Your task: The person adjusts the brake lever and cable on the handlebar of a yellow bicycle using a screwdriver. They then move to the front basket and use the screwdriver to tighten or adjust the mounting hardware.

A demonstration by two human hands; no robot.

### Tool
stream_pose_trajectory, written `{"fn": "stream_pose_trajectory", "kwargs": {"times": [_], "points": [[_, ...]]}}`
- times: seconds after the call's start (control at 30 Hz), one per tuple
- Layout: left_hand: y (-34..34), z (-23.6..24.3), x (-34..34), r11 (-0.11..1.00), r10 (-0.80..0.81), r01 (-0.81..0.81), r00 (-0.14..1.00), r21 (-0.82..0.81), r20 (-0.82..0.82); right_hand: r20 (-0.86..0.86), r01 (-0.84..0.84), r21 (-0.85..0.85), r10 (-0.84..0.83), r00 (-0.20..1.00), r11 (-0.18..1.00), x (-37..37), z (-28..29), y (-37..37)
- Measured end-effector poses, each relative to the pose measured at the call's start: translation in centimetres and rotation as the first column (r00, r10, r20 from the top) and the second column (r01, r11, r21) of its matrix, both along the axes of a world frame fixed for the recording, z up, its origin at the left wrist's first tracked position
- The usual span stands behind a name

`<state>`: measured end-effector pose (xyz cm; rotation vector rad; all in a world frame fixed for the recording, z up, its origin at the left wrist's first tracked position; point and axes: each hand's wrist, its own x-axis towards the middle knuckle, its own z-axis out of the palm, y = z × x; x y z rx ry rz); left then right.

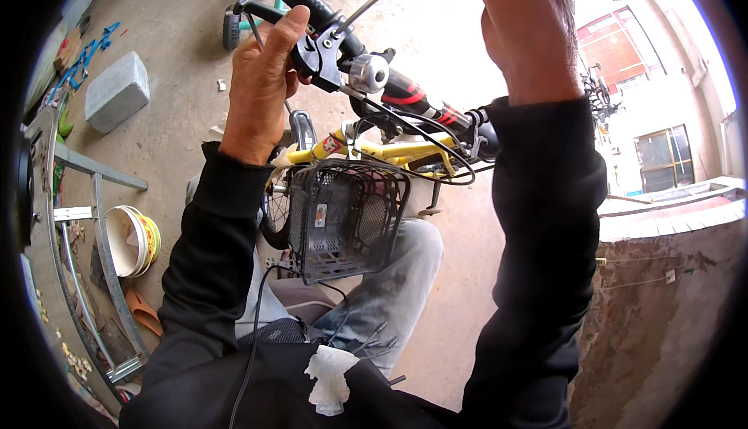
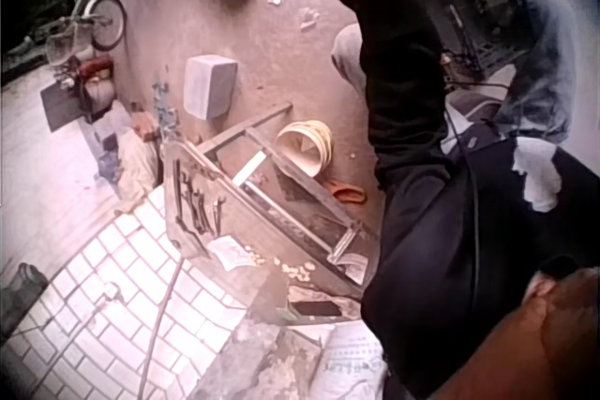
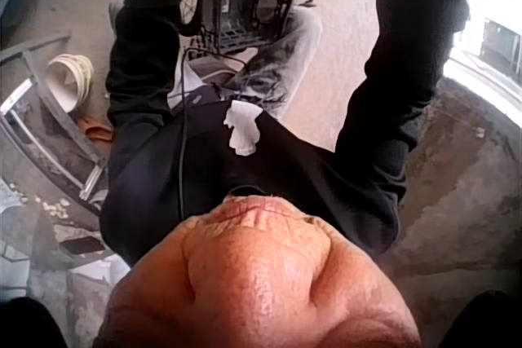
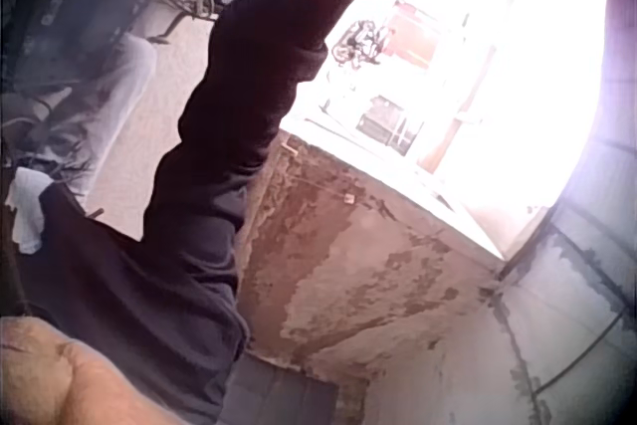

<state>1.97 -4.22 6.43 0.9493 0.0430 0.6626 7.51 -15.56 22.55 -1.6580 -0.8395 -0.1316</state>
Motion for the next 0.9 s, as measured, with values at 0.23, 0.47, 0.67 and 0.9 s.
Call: {"fn": "stream_pose_trajectory", "kwargs": {"times": [0.23,0.47,0.67,0.9], "points": [[-0.4,0.1,0.2,1.000,0.006,-0.005,0.999,0.017,-0.035,-0.198,-0.041,0.628,0.210,0.957,0.777,0.6,-1.3,0.4],[-0.9,0.5,-0.2,0.999,0.010,-0.012,0.999,-0.047,-0.053,-0.443,0.315,0.775,0.115,0.889,0.549,-0.2,-1.6,3.1],[-0.6,0.1,-0.2,0.998,0.042,-0.045,0.996,-0.046,-0.079,-0.518,0.193,0.722,0.334,0.787,0.665,2.4,-1.9,1.0],[-1.0,0.7,-0.3,0.997,0.036,-0.042,0.996,-0.060,-0.086,-0.377,-0.023,0.719,0.418,0.826,0.694,0.5,-2.2,1.7]]}}
